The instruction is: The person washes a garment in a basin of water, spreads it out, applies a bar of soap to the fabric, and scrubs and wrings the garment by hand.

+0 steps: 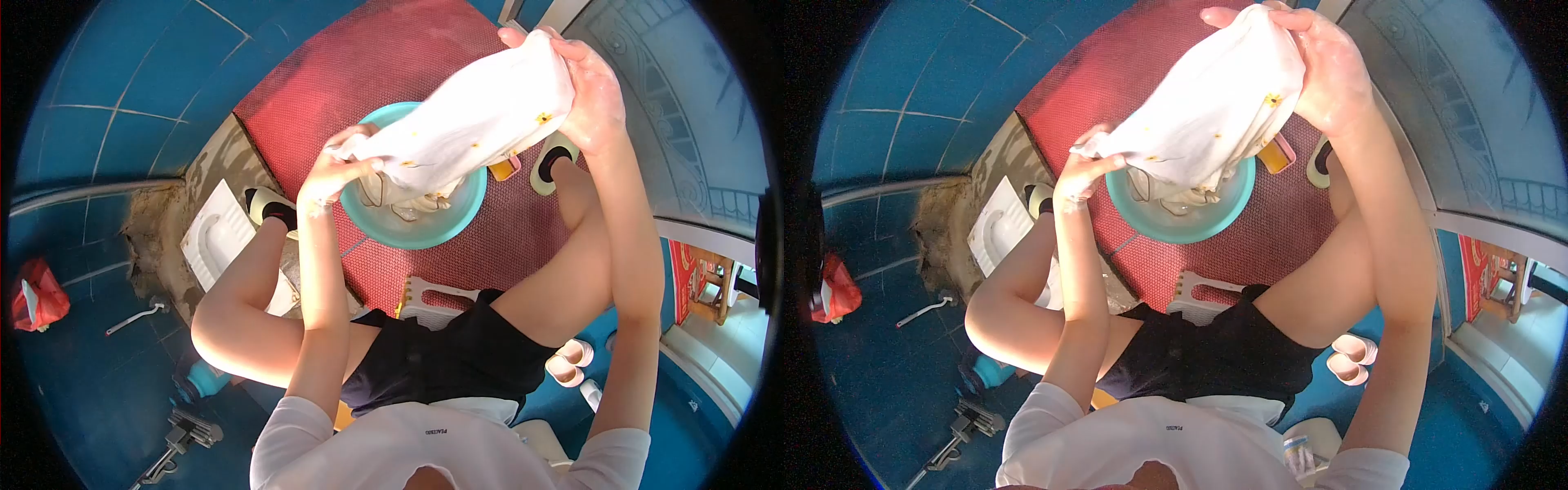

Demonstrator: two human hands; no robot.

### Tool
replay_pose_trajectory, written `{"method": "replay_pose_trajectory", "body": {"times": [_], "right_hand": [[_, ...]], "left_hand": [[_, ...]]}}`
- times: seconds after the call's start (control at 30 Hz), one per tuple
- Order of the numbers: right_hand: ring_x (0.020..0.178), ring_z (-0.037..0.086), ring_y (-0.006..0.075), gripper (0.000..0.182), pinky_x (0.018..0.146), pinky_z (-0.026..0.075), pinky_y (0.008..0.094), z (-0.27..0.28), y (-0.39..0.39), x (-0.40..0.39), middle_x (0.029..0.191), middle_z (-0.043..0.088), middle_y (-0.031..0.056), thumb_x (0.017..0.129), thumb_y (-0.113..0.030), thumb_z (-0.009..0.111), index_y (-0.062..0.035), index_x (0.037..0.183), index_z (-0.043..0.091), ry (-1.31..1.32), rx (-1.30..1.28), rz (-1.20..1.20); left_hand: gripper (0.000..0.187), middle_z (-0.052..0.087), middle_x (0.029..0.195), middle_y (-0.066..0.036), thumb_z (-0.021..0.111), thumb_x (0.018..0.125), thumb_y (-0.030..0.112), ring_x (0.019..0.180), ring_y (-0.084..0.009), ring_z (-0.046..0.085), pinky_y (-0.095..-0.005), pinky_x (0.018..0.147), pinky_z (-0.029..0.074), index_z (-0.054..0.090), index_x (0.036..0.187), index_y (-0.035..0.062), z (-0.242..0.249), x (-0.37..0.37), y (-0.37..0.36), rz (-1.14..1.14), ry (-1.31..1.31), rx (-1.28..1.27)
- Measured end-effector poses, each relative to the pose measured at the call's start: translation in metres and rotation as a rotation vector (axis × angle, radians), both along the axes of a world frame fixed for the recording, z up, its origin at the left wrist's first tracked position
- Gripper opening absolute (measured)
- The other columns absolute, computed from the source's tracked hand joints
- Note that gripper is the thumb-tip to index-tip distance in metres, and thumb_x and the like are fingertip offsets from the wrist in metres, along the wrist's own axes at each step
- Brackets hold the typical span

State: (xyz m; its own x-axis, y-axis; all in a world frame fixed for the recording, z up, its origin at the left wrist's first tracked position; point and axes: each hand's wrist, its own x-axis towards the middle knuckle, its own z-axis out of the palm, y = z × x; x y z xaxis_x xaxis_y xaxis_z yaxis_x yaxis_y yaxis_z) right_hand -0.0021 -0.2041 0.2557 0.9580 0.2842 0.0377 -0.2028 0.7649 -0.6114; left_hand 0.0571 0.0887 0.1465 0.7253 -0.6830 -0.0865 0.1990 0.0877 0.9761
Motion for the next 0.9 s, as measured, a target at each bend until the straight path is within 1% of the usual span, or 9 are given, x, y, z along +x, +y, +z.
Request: {"method": "replay_pose_trajectory", "body": {"times": [0.1, 0.17, 0.23, 0.3, 0.43, 0.5, 0.57, 0.7, 0.9], "right_hand": [[0.103, 0.047, 0.0237, 0.021, 0.089, 0.037, 0.0341, 0.001, 0.001, -0.003, 0.118, 0.043, 0.0192, 0.079, -0.016, 0.042, -0.0011, 0.092, 0.048, 0.009, -0.017, -0.062], [0.104, 0.046, 0.0243, 0.02, 0.089, 0.036, 0.0347, 0.001, 0.002, -0.006, 0.12, 0.041, 0.0199, 0.078, -0.015, 0.042, -0.0005, 0.09, 0.048, 0.031, -0.052, -0.075], [0.103, 0.046, 0.025, 0.019, 0.089, 0.036, 0.0349, -0.01, -0.008, -0.005, 0.121, 0.039, 0.0205, 0.078, -0.014, 0.042, -0.0001, 0.089, 0.049, 0.049, -0.061, -0.142], [0.103, 0.046, 0.0256, 0.019, 0.089, 0.036, 0.0351, -0.02, -0.012, -0.006, 0.122, 0.037, 0.0212, 0.077, -0.013, 0.042, 0.0003, 0.088, 0.049, 0.068, -0.069, -0.206], [0.102, 0.047, 0.0258, 0.017, 0.089, 0.036, 0.0344, -0.029, 0.0, -0.007, 0.122, 0.037, 0.0214, 0.074, -0.012, 0.043, -0.0005, 0.085, 0.05, 0.073, -0.115, -0.163], [0.102, 0.047, 0.0254, 0.016, 0.089, 0.036, 0.0339, -0.03, 0.001, -0.006, 0.122, 0.037, 0.0214, 0.073, -0.011, 0.044, -0.0015, 0.084, 0.051, 0.115, -0.154, -0.21], [0.096, 0.05, 0.0234, 0.015, 0.087, 0.038, 0.0329, -0.026, 0.004, -0.004, 0.116, 0.043, 0.0195, 0.072, -0.012, 0.044, -0.0037, 0.081, 0.052, -0.114, -0.237, -0.078], [0.089, 0.052, 0.0202, 0.014, 0.082, 0.039, 0.031, -0.023, 0.018, -0.009, 0.105, 0.051, 0.0156, 0.072, -0.015, 0.045, -0.006, 0.078, 0.053, -0.031, -0.456, -0.085], [0.086, 0.05, 0.0108, 0.028, 0.074, 0.04, 0.0247, -0.035, 0.042, -0.023, 0.089, 0.055, 0.0058, 0.071, -0.015, 0.058, -0.0051, 0.095, 0.048, 0.139, -1.244, 0.031]], "left_hand": [[0.04, 0.051, 0.101, -0.008, 0.065, 0.066, 0.007, 0.094, -0.0184, 0.049, -0.0335, 0.079, 0.042, 0.047, 0.102, 0.0013, 0.007, -0.004, -0.008, 0.137, -0.025, -0.165], [0.037, 0.052, 0.103, -0.012, 0.06, 0.071, 0.004, 0.097, -0.0197, 0.05, -0.034, 0.082, 0.042, 0.046, 0.105, 0.0022, 0.001, -0.007, -0.008, 0.258, 0.388, -0.53], [0.038, 0.051, 0.105, -0.015, 0.056, 0.075, 0.009, 0.098, -0.023, 0.05, -0.0379, 0.081, 0.044, 0.041, 0.11, 0.0027, 0.0, -0.011, -0.012, 0.245, 0.368, -0.537], [0.035, 0.05, 0.105, -0.016, 0.054, 0.078, 0.015, 0.099, -0.0259, 0.05, -0.0411, 0.08, 0.045, 0.043, 0.109, 0.0029, 0.003, -0.015, -0.019, 0.163, 0.725, -0.732], [0.038, 0.046, 0.112, -0.015, 0.048, 0.082, 0.024, 0.103, -0.0284, 0.045, -0.0442, 0.088, 0.037, 0.041, 0.112, 0.0024, -0.014, -0.022, -0.033, -0.086, 0.871, -0.992], [0.044, 0.042, 0.116, -0.013, 0.053, 0.078, 0.02, 0.108, -0.0268, 0.041, -0.0408, 0.09, 0.037, 0.037, 0.115, 0.0027, -0.025, -0.027, -0.042, 0.018, 0.664, -0.977], [0.051, 0.038, 0.12, -0.01, 0.057, 0.072, 0.013, 0.11, -0.0243, 0.038, -0.0386, 0.092, 0.035, 0.034, 0.117, 0.004, 0.006, -0.036, -0.052, 0.085, 0.403, -0.607], [0.059, 0.038, 0.121, -0.009, 0.058, 0.068, 0.009, 0.109, -0.0227, 0.038, -0.0373, 0.092, 0.034, 0.031, 0.12, 0.0044, 0.016, -0.04, -0.052, 0.198, 0.429, -0.547], [0.041, 0.043, 0.116, -0.009, 0.054, 0.07, 0.001, 0.106, -0.0196, 0.04, -0.0335, 0.091, 0.035, 0.039, 0.108, 0.0032, 0.027, -0.04, -0.044, 0.235, 0.481, -0.675]]}}
